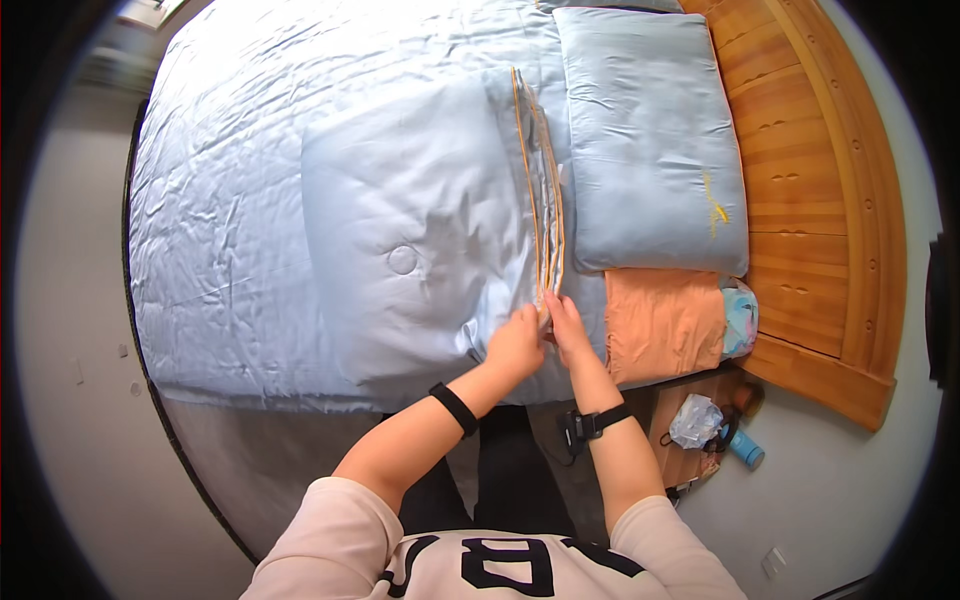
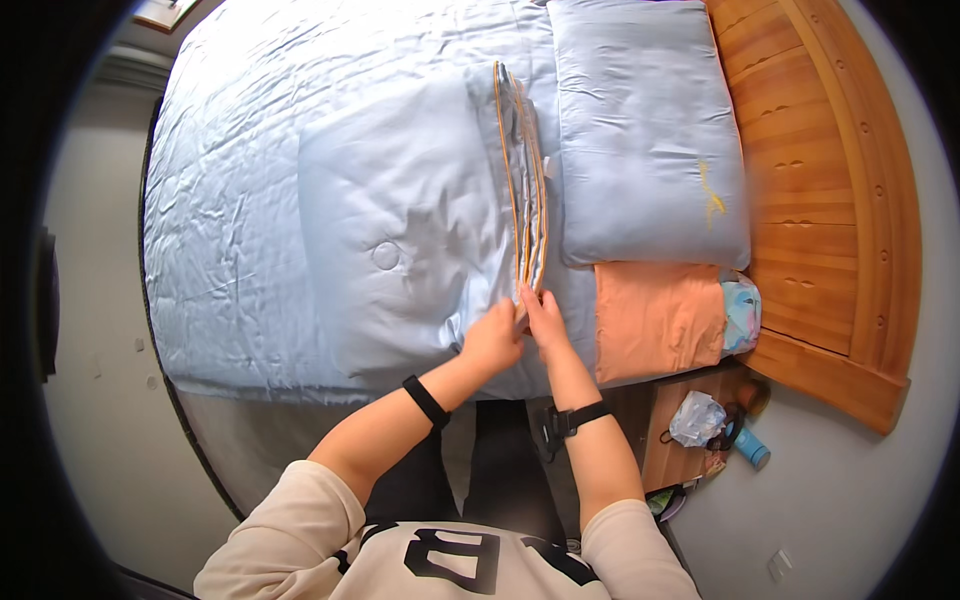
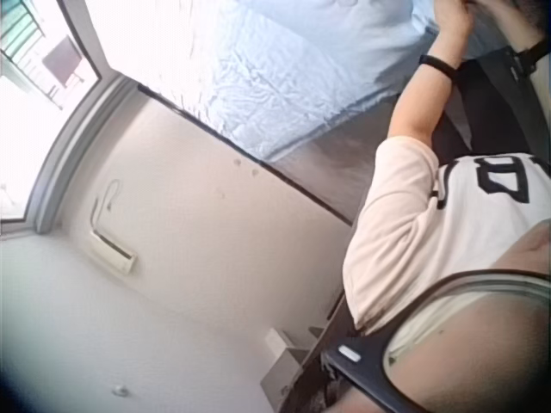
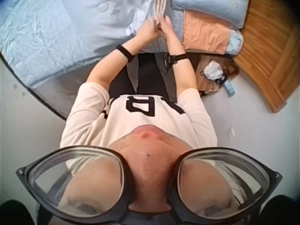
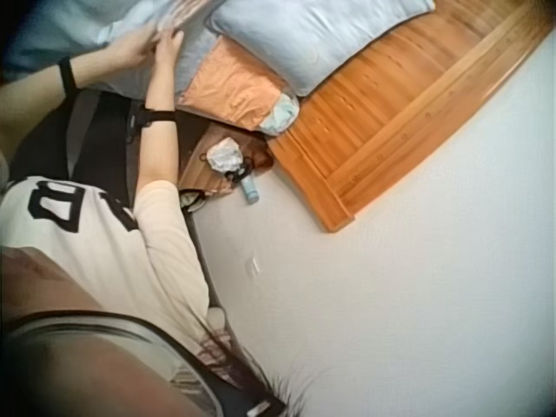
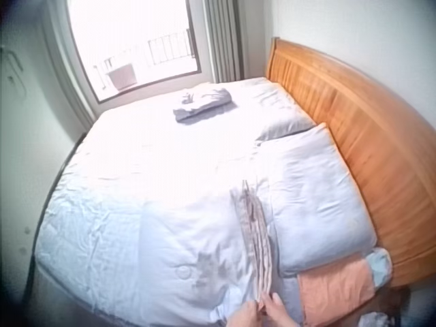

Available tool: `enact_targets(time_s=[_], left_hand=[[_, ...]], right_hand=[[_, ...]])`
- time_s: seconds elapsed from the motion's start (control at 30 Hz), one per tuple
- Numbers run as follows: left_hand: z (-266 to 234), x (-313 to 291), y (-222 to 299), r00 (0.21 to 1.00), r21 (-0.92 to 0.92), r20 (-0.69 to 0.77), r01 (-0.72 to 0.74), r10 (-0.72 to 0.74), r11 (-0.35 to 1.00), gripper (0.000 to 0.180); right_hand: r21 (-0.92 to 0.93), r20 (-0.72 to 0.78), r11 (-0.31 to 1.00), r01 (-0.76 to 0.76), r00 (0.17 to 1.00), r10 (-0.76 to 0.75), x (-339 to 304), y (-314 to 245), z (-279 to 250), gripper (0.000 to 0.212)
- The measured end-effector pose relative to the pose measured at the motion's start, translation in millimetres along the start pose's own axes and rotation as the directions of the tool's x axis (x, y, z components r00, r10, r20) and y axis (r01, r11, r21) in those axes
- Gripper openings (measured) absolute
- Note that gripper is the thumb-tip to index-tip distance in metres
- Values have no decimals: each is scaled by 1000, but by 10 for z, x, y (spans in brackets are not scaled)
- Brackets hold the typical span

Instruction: The person folds a light blue duvet on a bed, pulls and tucks the edges of a fitted sheet around the mattress, and then spreads out and folds a patterned duvet cover.

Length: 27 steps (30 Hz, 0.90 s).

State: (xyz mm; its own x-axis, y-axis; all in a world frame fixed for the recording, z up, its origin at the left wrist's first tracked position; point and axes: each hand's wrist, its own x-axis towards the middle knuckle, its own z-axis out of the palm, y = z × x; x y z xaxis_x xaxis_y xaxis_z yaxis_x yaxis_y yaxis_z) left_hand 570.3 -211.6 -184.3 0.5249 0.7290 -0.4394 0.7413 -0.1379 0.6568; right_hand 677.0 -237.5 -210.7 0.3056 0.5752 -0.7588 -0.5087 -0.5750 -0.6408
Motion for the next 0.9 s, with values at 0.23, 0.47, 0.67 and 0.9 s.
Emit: enact_targets(time_s=[0.23,0.47,0.67,0.9], left_hand=[[-43,-403,-55,823,-30,508,-279,255,960,47],[-1207,-328,-1199,763,205,-632,-8,139,979,41],[-1382,-425,-2054,838,125,-525,249,-149,960,56],[-1268,-638,-1968,952,356,-210,286,-221,890,76]], right_hand=[[-384,65,896,221,975,-213,308,137,-158,35],[-651,411,621,437,890,-195,-182,-620,230,29],[-178,410,968,179,908,-92,210,-150,-334,29],[-334,211,942,-2,974,77,409,204,-546,49]])
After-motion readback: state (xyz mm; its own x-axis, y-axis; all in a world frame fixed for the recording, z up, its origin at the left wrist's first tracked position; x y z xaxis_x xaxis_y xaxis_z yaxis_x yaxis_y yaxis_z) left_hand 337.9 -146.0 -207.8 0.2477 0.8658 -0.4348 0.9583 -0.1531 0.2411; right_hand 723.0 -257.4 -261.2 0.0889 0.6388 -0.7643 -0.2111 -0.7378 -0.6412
